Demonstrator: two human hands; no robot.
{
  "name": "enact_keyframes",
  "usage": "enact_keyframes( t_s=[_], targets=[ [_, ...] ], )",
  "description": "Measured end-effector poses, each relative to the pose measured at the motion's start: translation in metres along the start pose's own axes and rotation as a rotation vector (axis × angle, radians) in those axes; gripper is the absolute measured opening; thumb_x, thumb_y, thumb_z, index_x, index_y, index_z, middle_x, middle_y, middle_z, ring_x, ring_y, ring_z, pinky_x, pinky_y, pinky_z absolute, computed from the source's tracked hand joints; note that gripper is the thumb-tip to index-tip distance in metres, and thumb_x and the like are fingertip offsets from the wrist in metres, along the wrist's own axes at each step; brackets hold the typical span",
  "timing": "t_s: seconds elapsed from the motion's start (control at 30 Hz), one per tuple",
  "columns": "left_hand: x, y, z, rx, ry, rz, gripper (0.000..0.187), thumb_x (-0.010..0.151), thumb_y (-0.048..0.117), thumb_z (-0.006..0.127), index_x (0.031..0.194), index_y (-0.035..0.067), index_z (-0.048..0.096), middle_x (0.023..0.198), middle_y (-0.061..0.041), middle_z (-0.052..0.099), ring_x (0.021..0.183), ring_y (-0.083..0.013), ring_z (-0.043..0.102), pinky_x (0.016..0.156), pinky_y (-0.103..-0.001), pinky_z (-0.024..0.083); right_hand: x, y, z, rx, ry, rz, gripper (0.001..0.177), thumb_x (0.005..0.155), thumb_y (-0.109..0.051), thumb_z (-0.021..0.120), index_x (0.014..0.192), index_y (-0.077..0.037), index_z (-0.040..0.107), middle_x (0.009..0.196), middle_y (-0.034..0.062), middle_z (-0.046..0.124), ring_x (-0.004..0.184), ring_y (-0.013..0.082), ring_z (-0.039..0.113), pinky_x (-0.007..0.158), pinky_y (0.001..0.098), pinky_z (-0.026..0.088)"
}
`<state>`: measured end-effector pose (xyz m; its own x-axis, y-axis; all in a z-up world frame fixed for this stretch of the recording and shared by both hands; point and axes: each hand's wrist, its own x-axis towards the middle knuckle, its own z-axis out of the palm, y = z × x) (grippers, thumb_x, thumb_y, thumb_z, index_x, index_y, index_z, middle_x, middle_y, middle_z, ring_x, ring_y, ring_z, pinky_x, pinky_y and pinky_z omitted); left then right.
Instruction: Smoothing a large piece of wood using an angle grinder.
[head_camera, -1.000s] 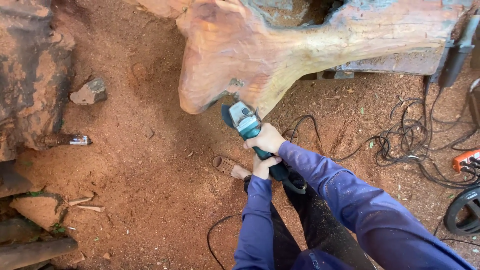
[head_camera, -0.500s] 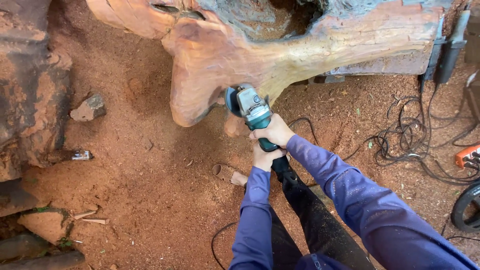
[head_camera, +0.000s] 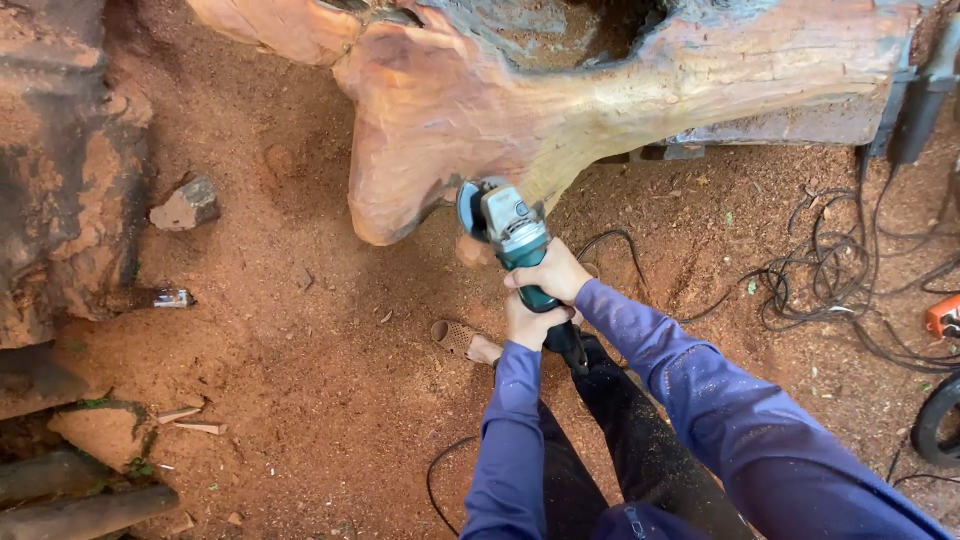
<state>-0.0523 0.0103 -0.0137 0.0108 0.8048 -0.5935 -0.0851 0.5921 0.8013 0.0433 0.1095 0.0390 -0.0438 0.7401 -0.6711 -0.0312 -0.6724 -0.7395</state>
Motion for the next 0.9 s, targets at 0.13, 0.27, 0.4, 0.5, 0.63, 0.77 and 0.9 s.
enact_keyframes(
  t_s=[0.13,0.27,0.4,0.5,0.63,0.77,0.9],
  targets=[
    [-0.018,-0.020,-0.005,0.005,0.040,-0.030,0.055,0.042,0.011,0.098,0.089,0.007,0.070,0.090,-0.009,0.074,0.092,-0.0215,0.069,0.085,-0.041,0.054,-0.013,0.001,0.010,-0.039,-0.028,0.034,0.045,0.049,-0.015,0.097,0.082,0.000,0.071,0.077,0.0109,0.066,0.077,0.0236,0.064,0.072,0.0345,0.051],
    [-0.028,-0.061,0.006,-0.220,0.085,0.007,0.058,0.043,0.002,0.098,0.095,0.005,0.072,0.092,-0.007,0.074,0.093,-0.0194,0.068,0.088,-0.037,0.052,-0.011,0.018,0.007,-0.186,-0.115,0.129,0.042,0.050,-0.020,0.094,0.079,-0.003,0.070,0.071,0.0109,0.066,0.073,0.0260,0.068,0.069,0.0349,0.052],
    [-0.013,-0.063,0.008,-0.172,0.072,0.024,0.060,0.043,0.003,0.100,0.097,0.007,0.073,0.094,-0.006,0.074,0.094,-0.0174,0.067,0.091,-0.038,0.050,-0.010,-0.004,-0.005,-0.238,-0.097,0.119,0.043,0.049,-0.022,0.093,0.078,-0.002,0.070,0.069,0.0123,0.065,0.071,0.0260,0.068,0.068,0.0357,0.052],
    [0.004,0.014,0.016,-0.114,0.025,0.079,0.061,0.042,0.009,0.100,0.096,0.006,0.072,0.094,-0.009,0.074,0.097,-0.0206,0.067,0.091,-0.041,0.050,-0.003,-0.036,-0.009,-0.165,-0.032,0.064,0.040,0.047,-0.019,0.094,0.075,-0.005,0.069,0.067,0.0106,0.065,0.067,0.0224,0.066,0.066,0.0313,0.051],
    [0.018,0.026,0.034,-0.081,-0.003,0.041,0.056,0.043,0.008,0.099,0.091,0.005,0.071,0.091,-0.009,0.073,0.094,-0.0208,0.068,0.085,-0.039,0.052,0.008,-0.043,-0.027,-0.135,-0.018,-0.025,0.044,0.049,-0.021,0.095,0.080,-0.002,0.070,0.071,0.0112,0.065,0.072,0.0241,0.066,0.066,0.0343,0.050],
    [0.023,0.067,0.047,0.056,-0.096,-0.019,0.049,0.045,0.009,0.095,0.089,0.006,0.073,0.086,-0.010,0.073,0.086,-0.0230,0.071,0.080,-0.041,0.055,0.010,-0.038,-0.045,0.041,0.075,-0.115,0.042,0.051,-0.010,0.094,0.084,-0.001,0.071,0.076,0.0105,0.066,0.074,0.0206,0.063,0.067,0.0321,0.051],
    [0.032,0.062,0.059,0.104,-0.140,-0.071,0.039,0.045,0.008,0.089,0.081,0.010,0.073,0.074,-0.006,0.071,0.074,-0.0190,0.070,0.070,-0.037,0.055,0.016,-0.016,-0.053,0.157,0.125,-0.187,0.050,0.054,-0.004,0.097,0.093,0.001,0.066,0.083,0.0139,0.067,0.082,0.0220,0.065,0.076,0.0357,0.053]
  ],
)
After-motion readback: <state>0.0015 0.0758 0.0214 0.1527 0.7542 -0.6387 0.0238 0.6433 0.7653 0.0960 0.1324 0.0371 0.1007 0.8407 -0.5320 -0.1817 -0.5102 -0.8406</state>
